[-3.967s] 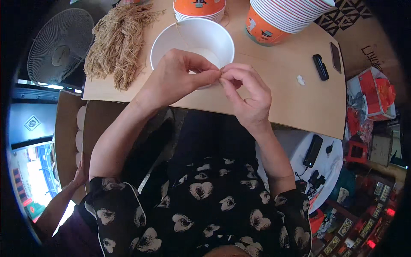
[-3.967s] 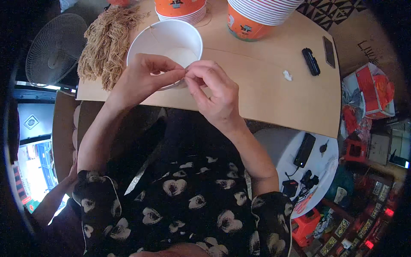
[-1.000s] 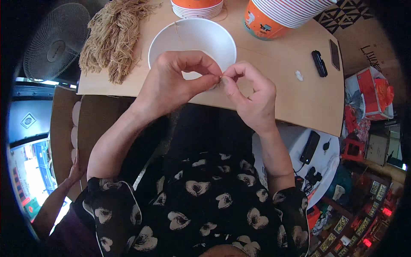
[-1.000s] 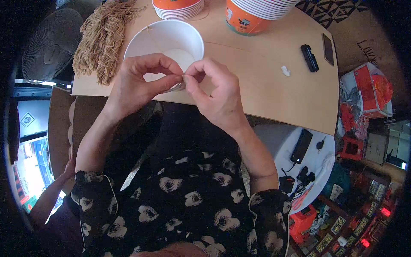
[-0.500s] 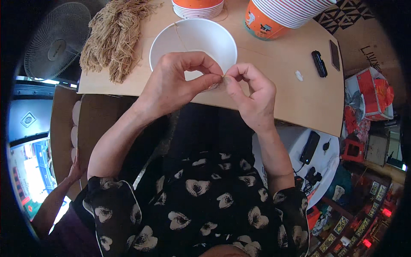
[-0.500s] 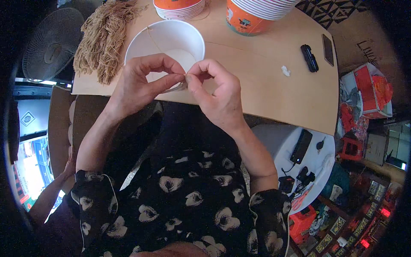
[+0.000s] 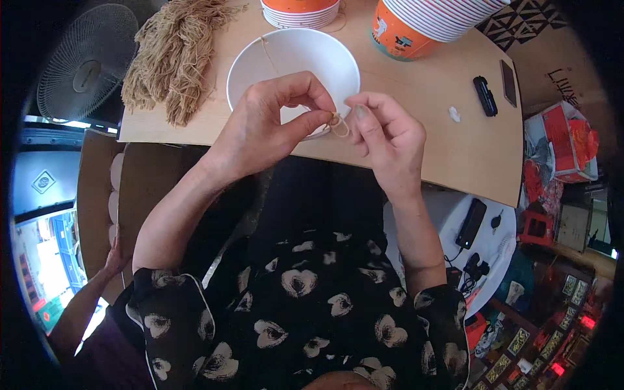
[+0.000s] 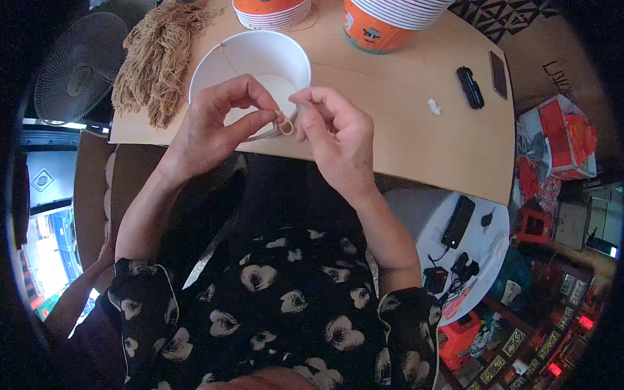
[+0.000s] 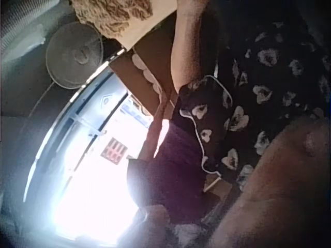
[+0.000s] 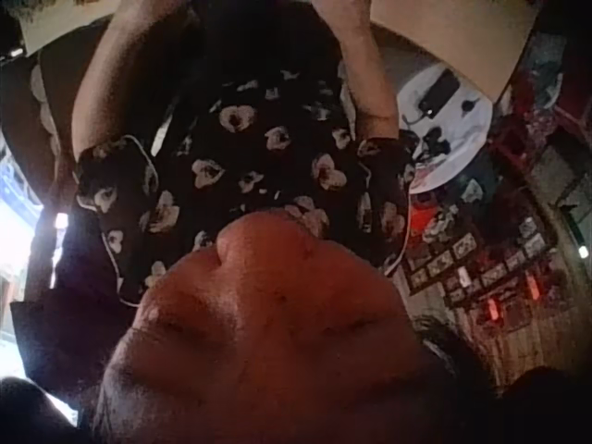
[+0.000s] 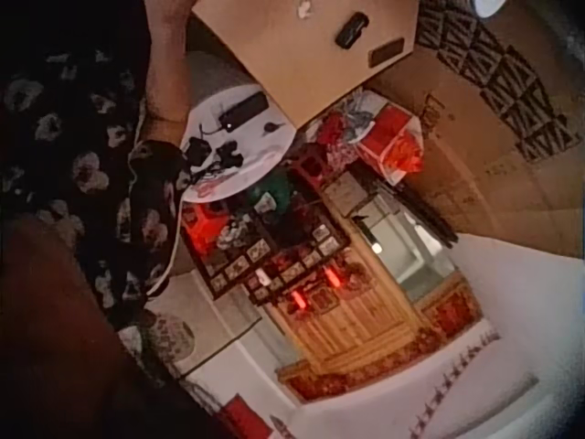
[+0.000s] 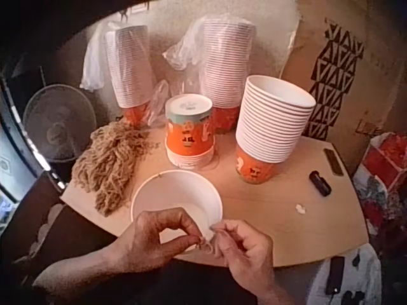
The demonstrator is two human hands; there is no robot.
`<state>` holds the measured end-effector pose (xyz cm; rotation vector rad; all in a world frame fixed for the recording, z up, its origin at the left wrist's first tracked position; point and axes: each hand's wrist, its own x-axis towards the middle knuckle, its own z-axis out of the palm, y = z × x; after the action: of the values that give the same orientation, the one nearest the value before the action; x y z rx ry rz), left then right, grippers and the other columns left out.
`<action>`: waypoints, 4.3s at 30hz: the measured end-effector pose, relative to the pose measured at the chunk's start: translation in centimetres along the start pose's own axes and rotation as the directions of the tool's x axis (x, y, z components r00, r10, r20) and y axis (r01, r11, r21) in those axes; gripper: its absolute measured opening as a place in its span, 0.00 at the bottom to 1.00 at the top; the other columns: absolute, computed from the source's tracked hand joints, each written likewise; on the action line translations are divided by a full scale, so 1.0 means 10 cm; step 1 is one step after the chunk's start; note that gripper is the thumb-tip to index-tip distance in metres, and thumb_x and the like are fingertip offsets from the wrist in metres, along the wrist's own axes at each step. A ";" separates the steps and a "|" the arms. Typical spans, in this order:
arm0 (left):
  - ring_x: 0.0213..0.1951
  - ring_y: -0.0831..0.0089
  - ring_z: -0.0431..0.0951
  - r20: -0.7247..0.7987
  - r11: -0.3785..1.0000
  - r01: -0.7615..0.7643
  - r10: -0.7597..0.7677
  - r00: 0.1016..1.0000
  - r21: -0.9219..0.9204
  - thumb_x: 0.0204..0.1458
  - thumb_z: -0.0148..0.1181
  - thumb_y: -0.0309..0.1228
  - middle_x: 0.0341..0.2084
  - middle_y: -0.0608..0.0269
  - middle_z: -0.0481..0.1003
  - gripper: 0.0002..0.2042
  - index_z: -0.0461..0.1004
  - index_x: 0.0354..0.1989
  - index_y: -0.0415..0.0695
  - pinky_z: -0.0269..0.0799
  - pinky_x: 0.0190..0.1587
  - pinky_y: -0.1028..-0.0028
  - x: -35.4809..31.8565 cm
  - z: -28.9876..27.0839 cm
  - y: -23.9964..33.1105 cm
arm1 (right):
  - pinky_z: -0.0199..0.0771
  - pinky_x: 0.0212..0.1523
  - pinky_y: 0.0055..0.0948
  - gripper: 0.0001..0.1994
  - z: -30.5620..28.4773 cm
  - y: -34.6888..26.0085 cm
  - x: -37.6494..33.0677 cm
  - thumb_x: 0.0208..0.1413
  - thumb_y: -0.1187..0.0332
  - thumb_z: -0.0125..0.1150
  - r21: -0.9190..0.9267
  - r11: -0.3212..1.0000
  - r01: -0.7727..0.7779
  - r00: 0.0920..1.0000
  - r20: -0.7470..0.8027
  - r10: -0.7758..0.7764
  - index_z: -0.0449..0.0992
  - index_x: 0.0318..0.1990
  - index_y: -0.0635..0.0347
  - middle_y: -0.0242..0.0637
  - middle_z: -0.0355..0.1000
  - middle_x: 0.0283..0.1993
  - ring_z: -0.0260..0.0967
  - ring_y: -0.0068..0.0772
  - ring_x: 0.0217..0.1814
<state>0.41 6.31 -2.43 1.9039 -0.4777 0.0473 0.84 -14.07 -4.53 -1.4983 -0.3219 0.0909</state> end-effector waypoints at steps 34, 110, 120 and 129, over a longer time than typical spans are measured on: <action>0.37 0.72 0.83 -0.039 0.999 -0.043 0.044 0.998 0.021 0.52 0.63 0.20 0.28 0.60 0.80 0.04 0.74 0.34 0.37 0.76 0.44 0.72 0.00 0.05 0.02 | 0.68 0.29 0.15 0.07 0.00 0.08 0.01 0.63 0.70 0.61 0.158 0.985 -0.064 0.998 0.035 0.059 0.75 0.40 0.67 0.30 0.75 0.30 0.71 0.15 0.30; 0.40 0.79 0.79 0.084 0.999 0.032 -0.029 0.996 -0.031 0.54 0.63 0.21 0.31 0.65 0.79 0.03 0.76 0.35 0.37 0.74 0.52 0.73 0.04 0.02 0.07 | 0.70 0.32 0.16 0.08 -0.08 0.08 0.01 0.66 0.69 0.57 0.013 1.000 -0.024 0.992 0.127 0.022 0.74 0.41 0.66 0.29 0.74 0.31 0.71 0.15 0.31; 0.41 0.78 0.79 0.107 1.000 -0.010 0.013 0.994 -0.030 0.54 0.64 0.21 0.32 0.65 0.79 0.04 0.76 0.36 0.38 0.73 0.53 0.73 0.03 0.00 0.06 | 0.69 0.28 0.17 0.10 -0.05 0.14 0.02 0.66 0.67 0.57 0.173 0.977 -0.124 0.990 0.082 0.112 0.75 0.42 0.66 0.29 0.73 0.29 0.67 0.15 0.27; 0.41 0.79 0.79 0.108 0.999 0.045 -0.042 0.993 -0.020 0.55 0.64 0.22 0.33 0.65 0.79 0.04 0.76 0.37 0.37 0.74 0.51 0.74 0.05 -0.01 0.07 | 0.70 0.32 0.16 0.08 -0.09 0.03 0.02 0.61 0.70 0.64 -0.103 0.994 0.036 0.995 0.097 -0.026 0.77 0.43 0.65 0.28 0.76 0.32 0.70 0.14 0.32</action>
<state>0.68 5.99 -1.66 1.9007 -0.5067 -0.0892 1.26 -14.84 -4.85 -1.5948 -0.4321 0.1224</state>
